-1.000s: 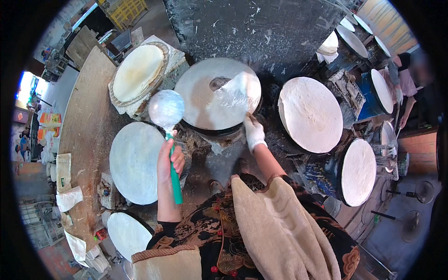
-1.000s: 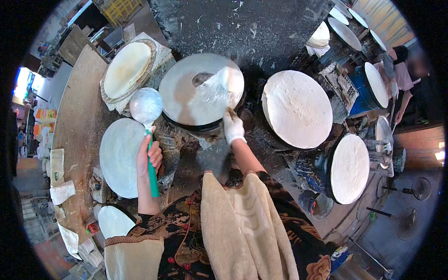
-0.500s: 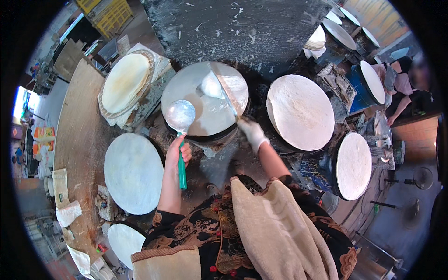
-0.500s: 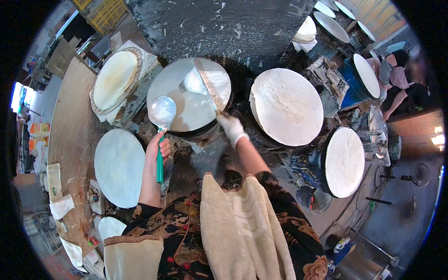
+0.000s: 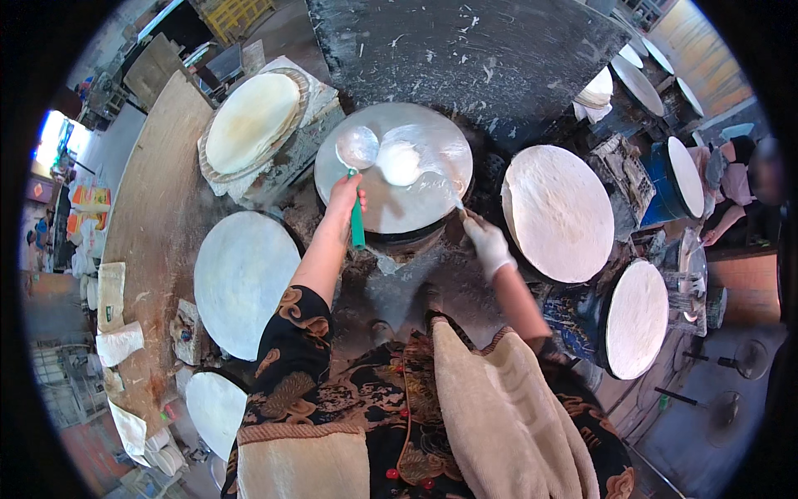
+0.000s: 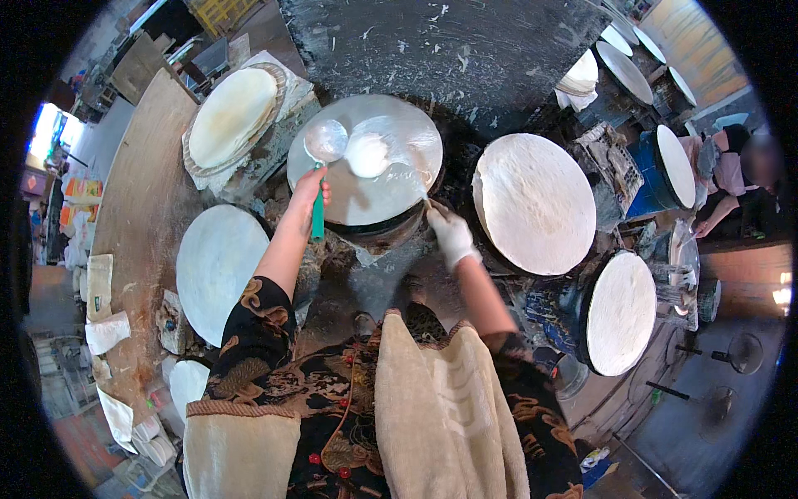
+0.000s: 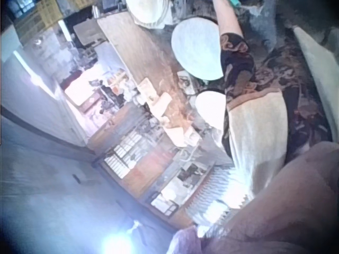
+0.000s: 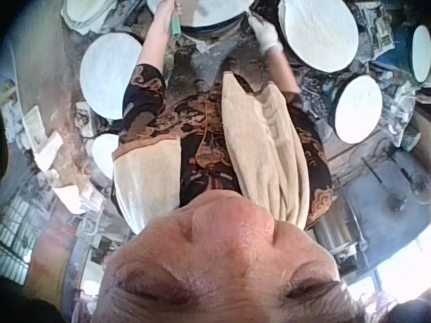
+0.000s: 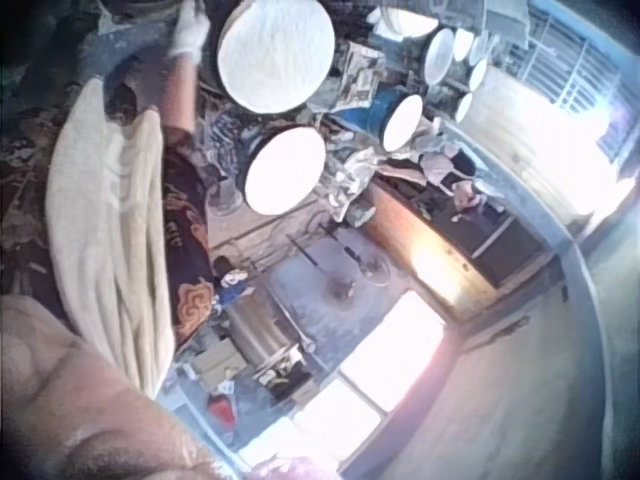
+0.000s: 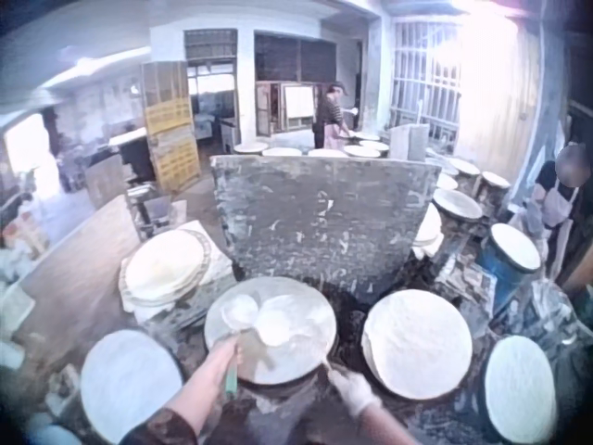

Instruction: The person ladles white batter onto a hot circular griddle and spreads it into a thin circle using a wooden tool. They cook the crepe, flip it, and then stack it with others. The process is repeated continuously throughout the video.

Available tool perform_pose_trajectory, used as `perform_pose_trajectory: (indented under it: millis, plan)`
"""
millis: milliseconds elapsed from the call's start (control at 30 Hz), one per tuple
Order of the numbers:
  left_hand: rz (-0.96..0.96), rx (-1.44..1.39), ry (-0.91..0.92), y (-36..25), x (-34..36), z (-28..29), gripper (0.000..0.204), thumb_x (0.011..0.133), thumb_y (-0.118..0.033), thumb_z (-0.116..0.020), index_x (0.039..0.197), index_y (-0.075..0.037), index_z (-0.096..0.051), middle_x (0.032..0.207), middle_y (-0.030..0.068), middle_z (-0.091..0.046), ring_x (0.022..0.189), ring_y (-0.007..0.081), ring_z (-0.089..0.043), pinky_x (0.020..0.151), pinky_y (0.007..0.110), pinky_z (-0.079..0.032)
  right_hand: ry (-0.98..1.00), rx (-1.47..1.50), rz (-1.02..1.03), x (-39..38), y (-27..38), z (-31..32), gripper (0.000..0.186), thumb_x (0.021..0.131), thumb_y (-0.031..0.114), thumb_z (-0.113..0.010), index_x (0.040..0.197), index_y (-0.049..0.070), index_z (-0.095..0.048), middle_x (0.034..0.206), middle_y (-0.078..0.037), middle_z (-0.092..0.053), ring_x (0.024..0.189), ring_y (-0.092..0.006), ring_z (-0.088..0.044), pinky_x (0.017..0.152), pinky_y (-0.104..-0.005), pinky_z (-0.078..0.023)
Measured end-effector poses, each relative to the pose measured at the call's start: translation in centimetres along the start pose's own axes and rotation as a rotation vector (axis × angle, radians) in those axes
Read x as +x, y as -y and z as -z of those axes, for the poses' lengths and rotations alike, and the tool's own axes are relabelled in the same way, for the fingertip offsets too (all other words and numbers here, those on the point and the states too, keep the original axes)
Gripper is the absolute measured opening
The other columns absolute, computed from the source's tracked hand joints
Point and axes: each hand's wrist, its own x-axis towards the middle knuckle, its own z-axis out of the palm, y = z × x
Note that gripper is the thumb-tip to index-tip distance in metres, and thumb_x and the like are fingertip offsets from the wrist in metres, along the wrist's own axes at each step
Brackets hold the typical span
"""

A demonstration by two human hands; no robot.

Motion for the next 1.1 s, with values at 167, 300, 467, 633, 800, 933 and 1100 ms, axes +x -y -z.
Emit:
perform_pose_trajectory:
  millis: [167, 300, 467, 633, 800, 933, 1100]
  plan:
    - [-0.077, 0.039, -0.028, 1.5, -0.9, -2.2, 0.018, 0.09, -0.022, -0.051, 0.099, -0.007, -0.046, 0.06, 0.0025, -0.046, 0.042, 0.0142, -0.045, 0.038, 0.03, -0.039, -0.103, -0.193, 0.012, -2.6, -2.4, -10.1, 0.044, 0.092, 0.038, -0.045, 0.129, 0.014, -0.05, 0.105, -0.018, -0.064, 0.098, -0.0323, -0.061, 0.083, -0.0375, -0.048]
    - [-0.085, -0.022, -0.091, 1.8, -1.4, -3.6, 0.016, 0.091, -0.021, -0.049, 0.098, -0.008, -0.046, 0.059, 0.0023, -0.046, 0.042, 0.0138, -0.044, 0.037, 0.03, -0.038, 0.17, 0.105, -0.23, 0.7, 3.0, -7.1, 0.045, 0.091, 0.032, -0.051, 0.131, 0.012, -0.048, 0.075, -0.008, -0.064, 0.056, -0.0171, -0.059, 0.053, -0.0302, -0.049]
    - [-0.049, -0.145, -0.122, 2.6, -1.7, -5.4, 0.018, 0.091, -0.021, -0.05, 0.101, -0.009, -0.042, 0.061, 0.0027, -0.045, 0.043, 0.0129, -0.043, 0.037, 0.029, -0.038, 0.03, -0.111, 0.072, 0.8, -0.6, -7.6, 0.048, 0.09, 0.036, -0.052, 0.13, 0.008, -0.049, 0.089, -0.013, -0.063, 0.073, -0.0185, -0.058, 0.068, -0.0295, -0.045]
    - [0.298, -0.895, 0.305, 0.8, -1.2, -0.8, 0.011, 0.093, -0.016, -0.046, 0.097, -0.005, -0.045, 0.056, -0.0033, -0.041, 0.041, 0.0077, -0.039, 0.033, 0.021, -0.033, 0.141, -0.193, -0.047, -0.3, 4.4, -6.5, 0.046, 0.091, 0.032, -0.054, 0.129, 0.009, -0.051, 0.095, -0.014, -0.064, 0.084, -0.0198, -0.059, 0.077, -0.0305, -0.046]
    - [0.039, -0.518, 0.308, -0.5, -7.3, -0.4, 0.044, 0.092, -0.034, -0.053, 0.054, -0.017, -0.036, 0.044, -0.0041, -0.033, 0.035, 0.0103, -0.033, 0.031, 0.024, -0.024, -0.028, -0.122, 0.159, -0.1, 5.3, -5.2, 0.046, 0.091, 0.028, -0.053, 0.127, -0.001, -0.05, 0.108, -0.015, -0.063, 0.094, -0.0161, -0.059, 0.087, -0.0267, -0.044]
    - [0.214, -0.582, 0.399, -2.1, -7.6, -1.6, 0.045, 0.093, -0.035, -0.052, 0.054, -0.017, -0.037, 0.044, -0.0041, -0.033, 0.035, 0.0115, -0.034, 0.031, 0.025, -0.025, 0.282, -0.304, 0.228, -2.3, -0.9, -6.8, 0.045, 0.09, 0.031, -0.052, 0.126, 0.002, -0.052, 0.102, -0.013, -0.066, 0.09, -0.018, -0.061, 0.084, -0.0302, -0.045]
    - [0.167, -0.707, 0.53, -2.7, -10.5, 0.3, 0.02, 0.098, -0.023, -0.043, 0.091, -0.007, -0.053, 0.051, -0.0036, -0.036, 0.038, 0.0086, -0.036, 0.031, 0.022, -0.032, -0.011, -0.194, 0.169, -3.2, 1.1, -6.3, 0.044, 0.088, 0.031, -0.054, 0.124, 0.005, -0.054, 0.087, -0.014, -0.067, 0.077, -0.0198, -0.063, 0.073, -0.0322, -0.049]
